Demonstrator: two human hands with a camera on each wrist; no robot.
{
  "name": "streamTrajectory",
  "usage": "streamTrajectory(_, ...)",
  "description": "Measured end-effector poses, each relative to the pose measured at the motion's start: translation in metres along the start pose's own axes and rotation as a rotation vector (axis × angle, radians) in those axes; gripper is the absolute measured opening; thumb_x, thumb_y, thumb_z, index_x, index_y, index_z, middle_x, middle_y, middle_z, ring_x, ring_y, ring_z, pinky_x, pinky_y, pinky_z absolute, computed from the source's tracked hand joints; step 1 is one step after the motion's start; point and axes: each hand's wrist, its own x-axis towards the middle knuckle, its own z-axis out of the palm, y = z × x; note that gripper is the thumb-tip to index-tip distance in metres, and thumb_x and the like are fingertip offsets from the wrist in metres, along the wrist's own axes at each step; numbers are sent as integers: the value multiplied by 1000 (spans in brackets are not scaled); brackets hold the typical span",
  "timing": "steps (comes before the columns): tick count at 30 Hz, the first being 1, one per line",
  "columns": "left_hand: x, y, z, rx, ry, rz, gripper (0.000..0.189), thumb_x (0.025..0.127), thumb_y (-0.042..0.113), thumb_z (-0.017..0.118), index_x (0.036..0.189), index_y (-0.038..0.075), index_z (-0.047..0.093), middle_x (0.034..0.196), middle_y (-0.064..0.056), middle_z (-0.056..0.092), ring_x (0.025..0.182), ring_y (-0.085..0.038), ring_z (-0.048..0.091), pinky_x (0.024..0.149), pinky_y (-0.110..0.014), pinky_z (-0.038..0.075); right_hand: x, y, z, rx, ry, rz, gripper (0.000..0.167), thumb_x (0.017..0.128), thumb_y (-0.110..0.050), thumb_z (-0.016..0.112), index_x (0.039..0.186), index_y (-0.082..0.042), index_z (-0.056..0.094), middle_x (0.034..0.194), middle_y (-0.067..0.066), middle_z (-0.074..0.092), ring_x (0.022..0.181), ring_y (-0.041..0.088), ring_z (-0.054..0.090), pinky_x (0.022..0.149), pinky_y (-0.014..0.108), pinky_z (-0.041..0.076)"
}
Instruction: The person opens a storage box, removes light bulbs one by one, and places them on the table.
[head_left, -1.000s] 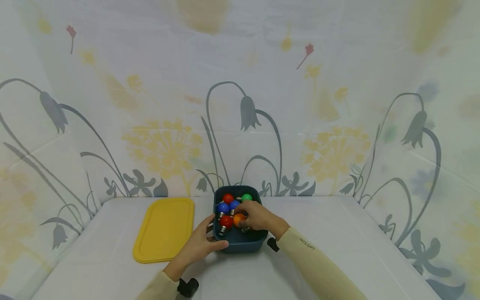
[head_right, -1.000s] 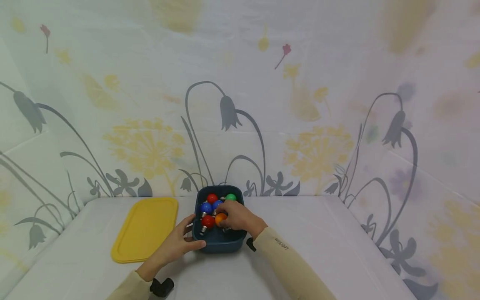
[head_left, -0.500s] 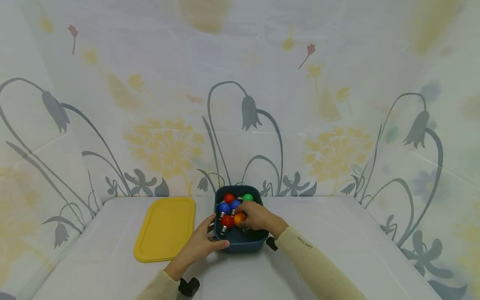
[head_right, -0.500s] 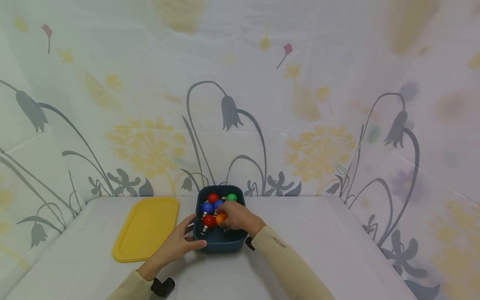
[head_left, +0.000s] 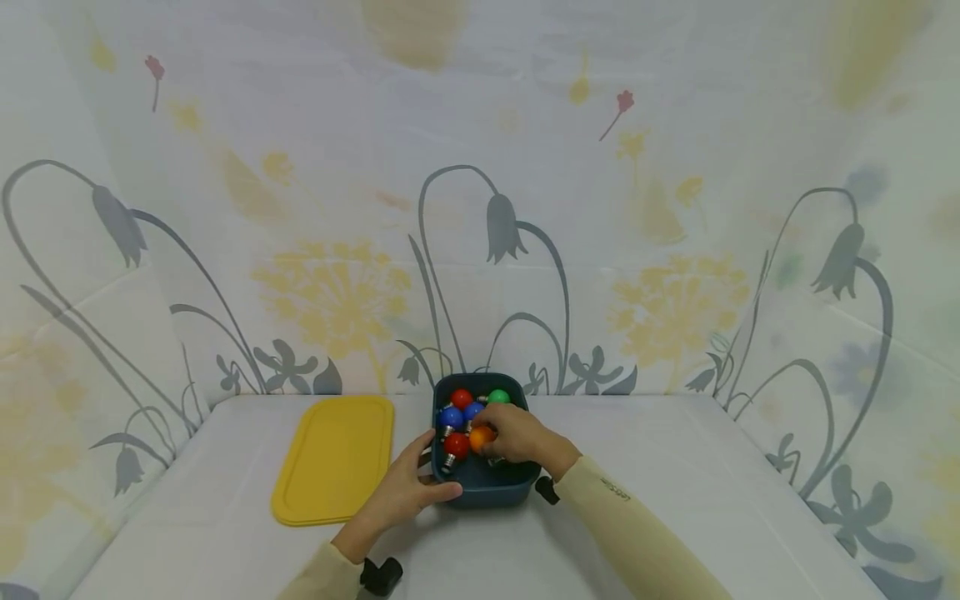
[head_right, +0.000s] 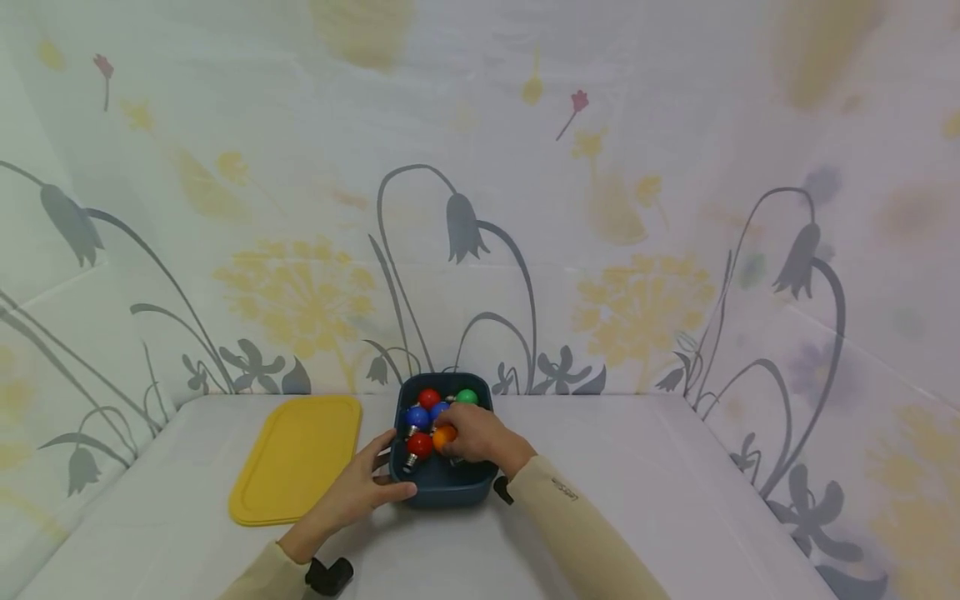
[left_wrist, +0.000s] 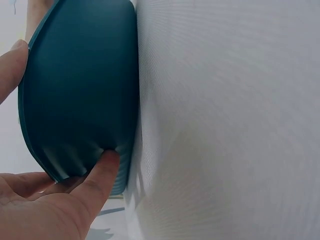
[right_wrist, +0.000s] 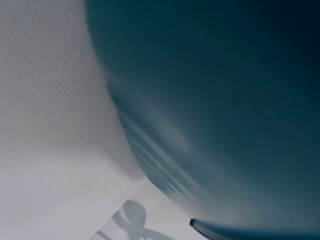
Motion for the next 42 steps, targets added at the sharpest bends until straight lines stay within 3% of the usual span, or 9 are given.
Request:
streamTrajectory(8, -1, 0, 0, -9, -3, 11, 97, 79, 29, 80, 150, 1, 20, 153, -23, 22, 130, -45, 38, 94, -44, 49, -3, -3, -4, 0, 55, -52, 29, 86, -25, 73, 113, -16, 68, 114, -3, 62, 96, 15, 55, 93, 38, 49)
streamTrajectory(13, -2, 0, 1, -7, -1, 23, 96, 80, 29, 79, 150, 0, 21, 152, -24, 23, 130, -46, 38, 93, -45, 49, -8, -4, -11, 24, 89, -58, 33, 86, -24, 71, 118, -15, 67, 123, 0, 61, 105, 18, 54, 97, 41, 47)
streamTrajectory(21, -1, -1, 3, 6, 13, 22, 97, 78, 29, 80, 149, -1, 21, 152, -25, 24, 129, -46, 39, 93, -45, 49, -22, 2, -29, 43, 162, -67, 37, 88, -24, 70, 122, -12, 64, 119, 1, 60, 102, 20, 55, 93, 39, 49)
streamTrajectory(32, -2, 2, 2, 6, 18, -16, 97, 78, 29, 81, 150, 1, 22, 152, -25, 25, 129, -45, 40, 94, -46, 48, -38, 26, -48, 88, 276, -93, 35, 84, -13, 72, 117, -6, 63, 109, 3, 61, 93, 21, 56, 82, 38, 53)
streamTrajectory(42, 0, -2, 2, 1, 14, 3, 97, 78, 29, 80, 150, 0, 21, 152, -24, 24, 130, -45, 39, 95, -46, 48, -45, 57, -48, 88, 321, -68, 39, 81, -9, 73, 118, -4, 62, 106, 1, 58, 91, 17, 55, 80, 33, 53)
